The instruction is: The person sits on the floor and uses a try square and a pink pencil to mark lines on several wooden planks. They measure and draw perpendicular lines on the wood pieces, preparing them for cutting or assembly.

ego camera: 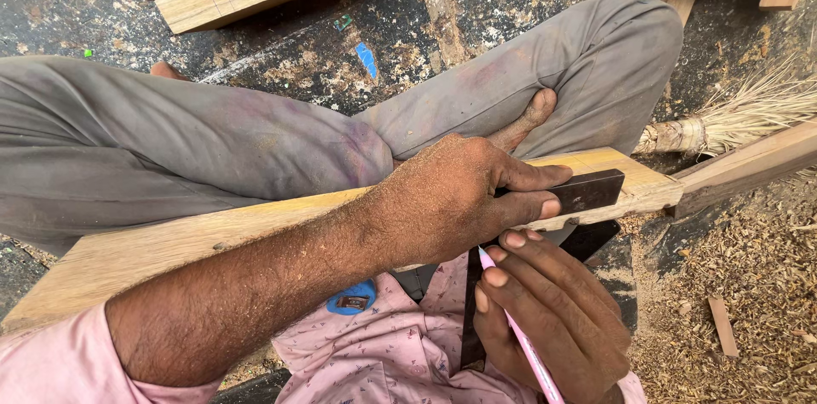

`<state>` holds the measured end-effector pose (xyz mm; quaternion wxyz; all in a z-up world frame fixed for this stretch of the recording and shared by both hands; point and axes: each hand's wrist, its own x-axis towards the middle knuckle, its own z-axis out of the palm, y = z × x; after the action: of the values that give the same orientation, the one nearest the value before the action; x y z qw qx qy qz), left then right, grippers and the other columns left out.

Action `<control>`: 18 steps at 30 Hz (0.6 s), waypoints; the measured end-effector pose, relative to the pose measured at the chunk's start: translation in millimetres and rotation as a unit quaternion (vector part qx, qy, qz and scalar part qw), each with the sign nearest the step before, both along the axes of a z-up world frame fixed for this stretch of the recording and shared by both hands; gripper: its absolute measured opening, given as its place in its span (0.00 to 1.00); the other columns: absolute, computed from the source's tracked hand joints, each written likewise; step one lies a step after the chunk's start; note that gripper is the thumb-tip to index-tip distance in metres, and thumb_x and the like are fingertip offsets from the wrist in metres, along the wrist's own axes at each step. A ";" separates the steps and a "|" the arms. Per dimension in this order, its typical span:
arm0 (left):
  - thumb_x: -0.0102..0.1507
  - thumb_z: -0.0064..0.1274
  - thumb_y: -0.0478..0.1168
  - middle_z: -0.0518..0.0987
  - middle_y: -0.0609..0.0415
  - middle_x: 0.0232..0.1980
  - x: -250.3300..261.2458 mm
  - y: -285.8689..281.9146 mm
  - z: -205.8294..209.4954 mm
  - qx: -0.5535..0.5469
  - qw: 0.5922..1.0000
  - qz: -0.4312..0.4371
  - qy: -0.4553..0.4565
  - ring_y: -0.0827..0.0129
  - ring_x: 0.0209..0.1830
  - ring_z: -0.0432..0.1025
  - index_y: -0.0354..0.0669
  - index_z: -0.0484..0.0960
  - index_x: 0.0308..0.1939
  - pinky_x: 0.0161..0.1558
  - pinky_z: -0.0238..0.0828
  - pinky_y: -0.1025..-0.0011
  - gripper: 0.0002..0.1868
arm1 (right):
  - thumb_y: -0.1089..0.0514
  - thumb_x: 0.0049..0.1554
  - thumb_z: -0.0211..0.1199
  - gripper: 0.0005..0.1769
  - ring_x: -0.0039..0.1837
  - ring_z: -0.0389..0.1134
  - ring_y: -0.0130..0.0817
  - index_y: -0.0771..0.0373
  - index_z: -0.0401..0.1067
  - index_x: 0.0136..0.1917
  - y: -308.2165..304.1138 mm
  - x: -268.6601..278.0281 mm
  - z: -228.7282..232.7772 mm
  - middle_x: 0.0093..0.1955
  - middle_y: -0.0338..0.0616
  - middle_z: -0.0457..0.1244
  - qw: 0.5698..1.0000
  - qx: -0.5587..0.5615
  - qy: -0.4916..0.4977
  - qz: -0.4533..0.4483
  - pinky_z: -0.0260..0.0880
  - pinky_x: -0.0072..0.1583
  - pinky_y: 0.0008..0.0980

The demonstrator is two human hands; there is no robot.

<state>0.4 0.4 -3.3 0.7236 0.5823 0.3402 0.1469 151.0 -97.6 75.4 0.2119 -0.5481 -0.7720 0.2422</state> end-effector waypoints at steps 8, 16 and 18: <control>0.66 0.53 0.54 0.51 0.51 0.84 -0.7 -1.5 -0.7 0.006 1.000 0.006 -0.005 0.61 0.51 0.83 0.57 0.85 0.58 0.56 0.77 0.66 0.19 | 0.65 0.53 0.73 0.11 0.57 0.75 0.44 0.65 0.77 0.50 3.2 -4.9 3.8 0.49 0.48 0.71 0.997 0.014 -0.065 0.030 0.78 0.61 0.43; 0.65 0.53 0.53 0.51 0.52 0.84 -2.0 -1.2 -0.3 -0.016 1.000 -0.002 -0.006 0.61 0.52 0.83 0.56 0.85 0.58 0.56 0.78 0.66 0.19 | 0.65 0.53 0.73 0.11 0.57 0.74 0.45 0.67 0.78 0.50 1.8 -8.5 5.8 0.48 0.50 0.70 0.996 0.014 -0.079 0.033 0.77 0.61 0.43; 0.66 0.54 0.52 0.52 0.50 0.84 -1.5 -1.6 -0.6 0.011 1.000 0.011 -0.019 0.59 0.56 0.81 0.54 0.85 0.58 0.58 0.76 0.65 0.19 | 0.65 0.53 0.72 0.09 0.57 0.74 0.45 0.67 0.77 0.48 -2.2 -7.9 4.9 0.47 0.49 0.70 0.996 0.013 -0.081 0.034 0.77 0.62 0.45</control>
<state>-1.1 -1.2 -3.9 0.7216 0.5840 0.3310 0.1693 143.1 -99.7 80.3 0.1470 -0.5366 -0.8079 0.1941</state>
